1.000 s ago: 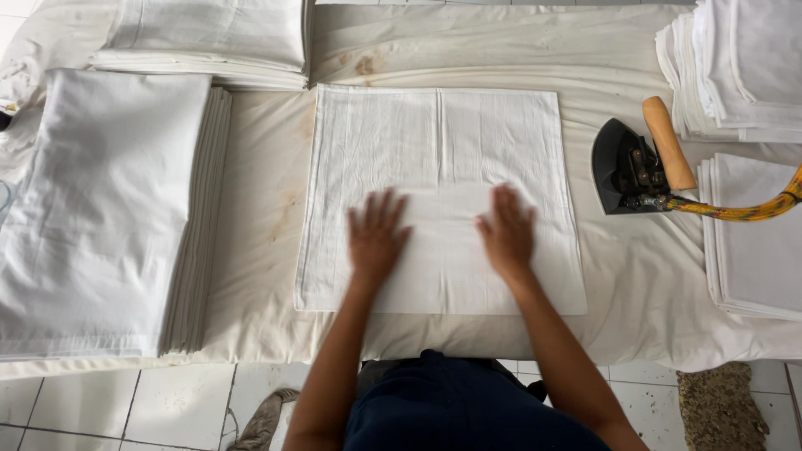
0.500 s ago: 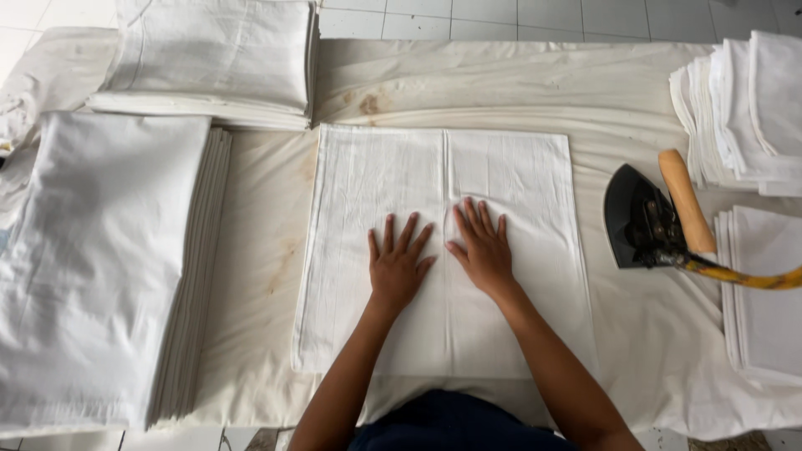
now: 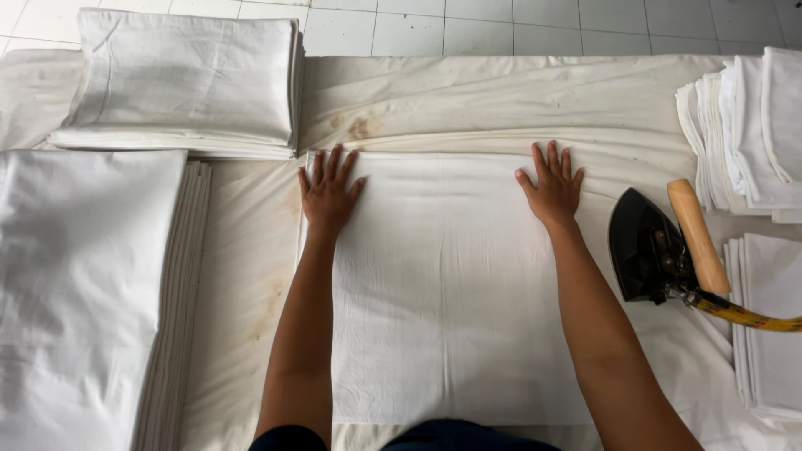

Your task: The person irons white linens on a large table, unfolding each piece, pressing it with an iron, and then folding it to place it onto a stack.

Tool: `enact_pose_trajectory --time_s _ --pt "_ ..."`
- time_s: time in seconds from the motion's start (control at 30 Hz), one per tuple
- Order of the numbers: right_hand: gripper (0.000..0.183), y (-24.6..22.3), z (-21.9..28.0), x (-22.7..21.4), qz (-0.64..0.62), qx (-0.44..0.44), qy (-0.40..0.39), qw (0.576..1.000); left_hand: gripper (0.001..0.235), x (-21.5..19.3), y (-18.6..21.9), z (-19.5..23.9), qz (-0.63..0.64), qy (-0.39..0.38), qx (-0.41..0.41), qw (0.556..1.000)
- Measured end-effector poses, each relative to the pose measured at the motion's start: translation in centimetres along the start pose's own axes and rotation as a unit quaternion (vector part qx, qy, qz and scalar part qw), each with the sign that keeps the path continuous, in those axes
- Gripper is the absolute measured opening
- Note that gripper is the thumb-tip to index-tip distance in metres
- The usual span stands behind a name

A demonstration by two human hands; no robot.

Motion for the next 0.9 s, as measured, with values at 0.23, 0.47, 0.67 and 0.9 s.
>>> enact_pose_trajectory --time_s 0.23,0.47,0.67,0.9 --pt "0.064 2.6 5.1 0.1 0.004 -0.03 0.012 0.999 0.056 -0.8 1.1 4.8 0.007 0.006 -0.021 1.0" --pt "0.063 9.3 21.3 0.2 -0.005 -0.062 0.074 0.995 0.056 -2.1 2.0 20.4 0.051 -0.007 -0.043 0.998" --pt "0.069 15.9 23.9 -4.2 -0.155 -0.088 0.205 0.962 0.058 -0.3 2.3 33.0 0.012 0.062 -0.055 0.996" --pt "0.052 19.9 8.6 -15.2 -0.023 0.153 0.061 0.986 0.056 0.0 3.5 38.3 0.0 0.151 -0.058 0.987"
Point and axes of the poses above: each hand's wrist, its own z-axis away from the middle knuckle, its own x-axis out of the palm, y = z × x, the point moved 2 cm from there along -z, towards the middle knuckle, and after that the axes turned 15 degrees about x, right-handed, at the moved point
